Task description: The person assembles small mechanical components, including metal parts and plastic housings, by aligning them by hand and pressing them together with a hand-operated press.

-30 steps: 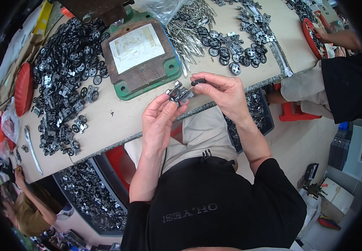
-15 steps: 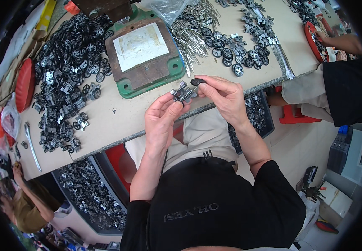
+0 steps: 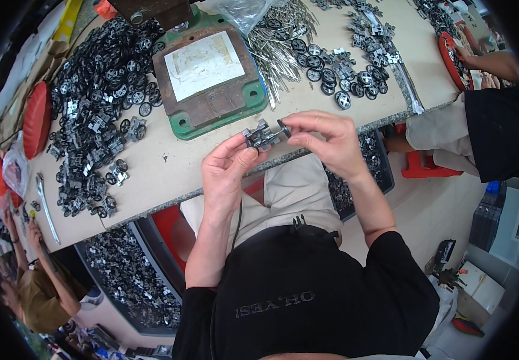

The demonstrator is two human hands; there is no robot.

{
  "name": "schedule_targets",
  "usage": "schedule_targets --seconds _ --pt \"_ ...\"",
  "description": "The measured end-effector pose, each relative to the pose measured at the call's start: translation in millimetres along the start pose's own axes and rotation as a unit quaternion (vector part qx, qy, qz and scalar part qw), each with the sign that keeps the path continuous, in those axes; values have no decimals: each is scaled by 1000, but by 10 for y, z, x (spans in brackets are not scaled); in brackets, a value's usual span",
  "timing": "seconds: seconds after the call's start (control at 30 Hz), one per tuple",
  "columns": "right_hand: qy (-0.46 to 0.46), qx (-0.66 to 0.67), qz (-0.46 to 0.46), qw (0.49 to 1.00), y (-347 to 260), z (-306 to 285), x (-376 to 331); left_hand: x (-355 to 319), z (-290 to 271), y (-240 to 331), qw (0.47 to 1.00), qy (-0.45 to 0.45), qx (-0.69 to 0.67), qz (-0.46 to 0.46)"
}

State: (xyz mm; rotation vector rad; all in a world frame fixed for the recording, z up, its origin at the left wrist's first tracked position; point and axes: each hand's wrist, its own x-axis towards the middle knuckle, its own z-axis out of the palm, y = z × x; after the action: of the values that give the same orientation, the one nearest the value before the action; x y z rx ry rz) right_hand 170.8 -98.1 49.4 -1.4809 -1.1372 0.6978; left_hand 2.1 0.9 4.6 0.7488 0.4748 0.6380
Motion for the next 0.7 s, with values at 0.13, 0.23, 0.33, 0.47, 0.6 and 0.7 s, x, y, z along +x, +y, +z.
schedule_targets --seconds 0.13,0.23,0.33,0.47,0.6,0.7 --pt "-71 -50 -51 995 -30 -84 122 14 -43 7 999 -12 36 -7" --pt "-74 -86 -43 993 21 -59 134 16 -67 -31 997 -1 76 28" --pt "-53 -69 57 995 115 2 117 22 -82 -58 991 -2 116 67" --pt "-25 59 94 994 229 120 91 48 60 5 998 17 40 39" --pt "-12 155 78 985 167 225 126 38 70 49 1000 -5 17 -22" --pt "-72 13 0 997 12 90 268 65 112 257 986 -51 157 33"
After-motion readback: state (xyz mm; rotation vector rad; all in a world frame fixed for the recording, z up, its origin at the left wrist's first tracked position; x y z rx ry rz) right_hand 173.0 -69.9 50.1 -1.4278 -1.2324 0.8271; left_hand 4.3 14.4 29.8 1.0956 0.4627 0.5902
